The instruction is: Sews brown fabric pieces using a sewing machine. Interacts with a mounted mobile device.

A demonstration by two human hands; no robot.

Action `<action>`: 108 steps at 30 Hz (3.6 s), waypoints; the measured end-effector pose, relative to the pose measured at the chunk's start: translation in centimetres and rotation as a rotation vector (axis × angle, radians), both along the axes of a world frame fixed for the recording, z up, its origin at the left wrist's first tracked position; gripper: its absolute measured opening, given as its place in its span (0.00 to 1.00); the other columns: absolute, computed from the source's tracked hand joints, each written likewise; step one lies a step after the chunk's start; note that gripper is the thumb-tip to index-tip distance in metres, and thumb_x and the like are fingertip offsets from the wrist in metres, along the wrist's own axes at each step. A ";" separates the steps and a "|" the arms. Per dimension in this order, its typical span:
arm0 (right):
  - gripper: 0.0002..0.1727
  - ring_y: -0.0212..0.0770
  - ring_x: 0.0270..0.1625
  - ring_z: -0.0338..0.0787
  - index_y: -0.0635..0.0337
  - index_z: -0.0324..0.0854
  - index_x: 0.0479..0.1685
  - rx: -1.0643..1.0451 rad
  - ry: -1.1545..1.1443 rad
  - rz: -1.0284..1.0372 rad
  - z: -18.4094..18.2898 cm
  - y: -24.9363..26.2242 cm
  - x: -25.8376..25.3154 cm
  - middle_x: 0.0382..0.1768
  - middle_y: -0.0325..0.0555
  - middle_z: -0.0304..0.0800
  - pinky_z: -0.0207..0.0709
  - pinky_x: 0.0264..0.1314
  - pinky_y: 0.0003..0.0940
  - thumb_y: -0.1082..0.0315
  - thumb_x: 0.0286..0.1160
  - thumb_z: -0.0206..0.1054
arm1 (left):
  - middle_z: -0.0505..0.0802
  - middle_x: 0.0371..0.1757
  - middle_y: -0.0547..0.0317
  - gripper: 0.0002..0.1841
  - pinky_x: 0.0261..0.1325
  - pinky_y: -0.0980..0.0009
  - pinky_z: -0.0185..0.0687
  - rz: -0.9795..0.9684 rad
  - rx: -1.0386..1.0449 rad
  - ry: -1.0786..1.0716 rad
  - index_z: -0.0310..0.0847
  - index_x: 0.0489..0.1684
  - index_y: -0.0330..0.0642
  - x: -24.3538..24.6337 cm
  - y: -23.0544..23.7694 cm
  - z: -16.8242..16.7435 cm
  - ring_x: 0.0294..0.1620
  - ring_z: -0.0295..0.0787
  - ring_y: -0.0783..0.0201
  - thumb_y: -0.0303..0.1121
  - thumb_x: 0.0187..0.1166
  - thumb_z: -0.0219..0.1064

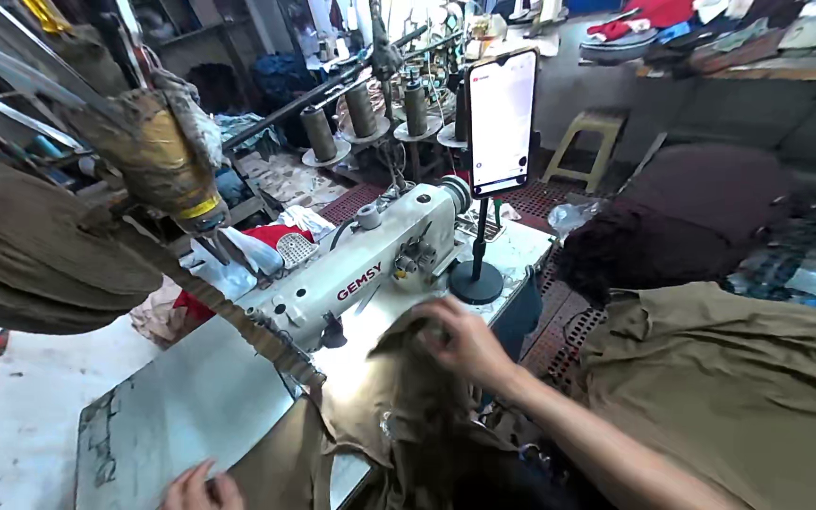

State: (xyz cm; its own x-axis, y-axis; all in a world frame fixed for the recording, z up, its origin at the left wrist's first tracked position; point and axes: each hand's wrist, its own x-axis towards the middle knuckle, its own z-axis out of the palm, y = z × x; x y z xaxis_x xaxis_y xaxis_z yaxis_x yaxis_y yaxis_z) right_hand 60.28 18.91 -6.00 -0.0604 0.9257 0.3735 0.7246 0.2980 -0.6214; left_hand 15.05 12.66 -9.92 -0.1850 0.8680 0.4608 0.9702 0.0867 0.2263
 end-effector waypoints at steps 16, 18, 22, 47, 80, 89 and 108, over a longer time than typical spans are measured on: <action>0.23 0.55 0.49 0.95 0.41 0.87 0.66 -0.316 -0.302 -0.185 -5.3 2.3 -3.8 0.55 0.46 0.94 0.84 0.44 0.62 0.43 0.79 0.61 | 0.73 0.87 0.43 0.44 0.93 0.45 0.50 -0.320 -0.193 -0.086 0.74 0.82 0.37 13.2 3.8 -3.6 0.90 0.65 0.45 0.67 0.80 0.56; 0.25 0.56 0.50 0.95 0.43 0.86 0.67 -0.362 -0.295 -0.235 -5.0 1.6 -3.3 0.55 0.48 0.94 0.84 0.46 0.62 0.43 0.79 0.61 | 0.77 0.84 0.41 0.32 0.91 0.45 0.56 -0.362 -0.116 -0.069 0.77 0.78 0.33 12.8 3.9 -4.1 0.87 0.70 0.45 0.52 0.89 0.52; 0.27 0.60 0.51 0.95 0.46 0.81 0.73 -0.453 -0.315 -0.271 -4.1 1.3 -3.4 0.51 0.52 0.95 0.83 0.48 0.64 0.43 0.80 0.60 | 0.78 0.84 0.47 0.30 0.91 0.46 0.54 -0.339 -0.119 0.008 0.78 0.80 0.42 12.6 3.7 -4.1 0.87 0.70 0.49 0.51 0.88 0.50; 0.30 0.56 0.40 0.94 0.44 0.77 0.82 -0.229 -0.530 0.217 -4.5 0.5 -19.2 0.44 0.51 0.94 0.83 0.34 0.54 0.59 0.75 0.59 | 0.80 0.82 0.50 0.22 0.87 0.63 0.68 -0.412 -0.117 -0.349 0.85 0.71 0.39 11.6 4.6 -3.3 0.85 0.74 0.59 0.24 0.83 0.52; 0.23 0.55 0.42 0.94 0.38 0.89 0.66 0.002 -0.371 0.420 -6.8 3.7 -14.2 0.45 0.49 0.94 0.83 0.35 0.57 0.64 0.71 0.65 | 0.90 0.60 0.48 0.16 0.71 0.58 0.81 -0.167 0.024 -0.224 0.92 0.59 0.44 14.4 3.2 -3.6 0.65 0.85 0.50 0.34 0.83 0.59; 0.19 0.57 0.50 0.95 0.51 0.89 0.61 -0.013 -0.466 0.354 -5.9 4.0 -16.7 0.46 0.52 0.95 0.85 0.43 0.58 0.62 0.75 0.62 | 0.88 0.69 0.55 0.19 0.68 0.44 0.70 -0.099 -0.120 -0.059 0.89 0.65 0.57 14.5 5.3 -2.6 0.67 0.85 0.52 0.35 0.81 0.59; 0.20 0.55 0.62 0.91 0.43 0.91 0.61 0.080 -0.381 0.538 -6.7 6.6 -15.4 0.56 0.50 0.94 0.81 0.62 0.61 0.62 0.71 0.63 | 0.77 0.85 0.58 0.17 0.78 0.36 0.60 -0.216 -0.170 -0.005 0.91 0.58 0.66 13.1 3.5 -3.0 0.84 0.71 0.47 0.48 0.86 0.54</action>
State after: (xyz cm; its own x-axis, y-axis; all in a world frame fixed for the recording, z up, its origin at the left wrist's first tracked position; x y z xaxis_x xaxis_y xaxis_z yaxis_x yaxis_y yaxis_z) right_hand 44.87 25.52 -12.71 -0.6478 0.6997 0.3014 0.6265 0.7143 -0.3119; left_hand 28.12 16.14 -12.92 0.0107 0.9523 0.3050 0.9691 -0.0850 0.2316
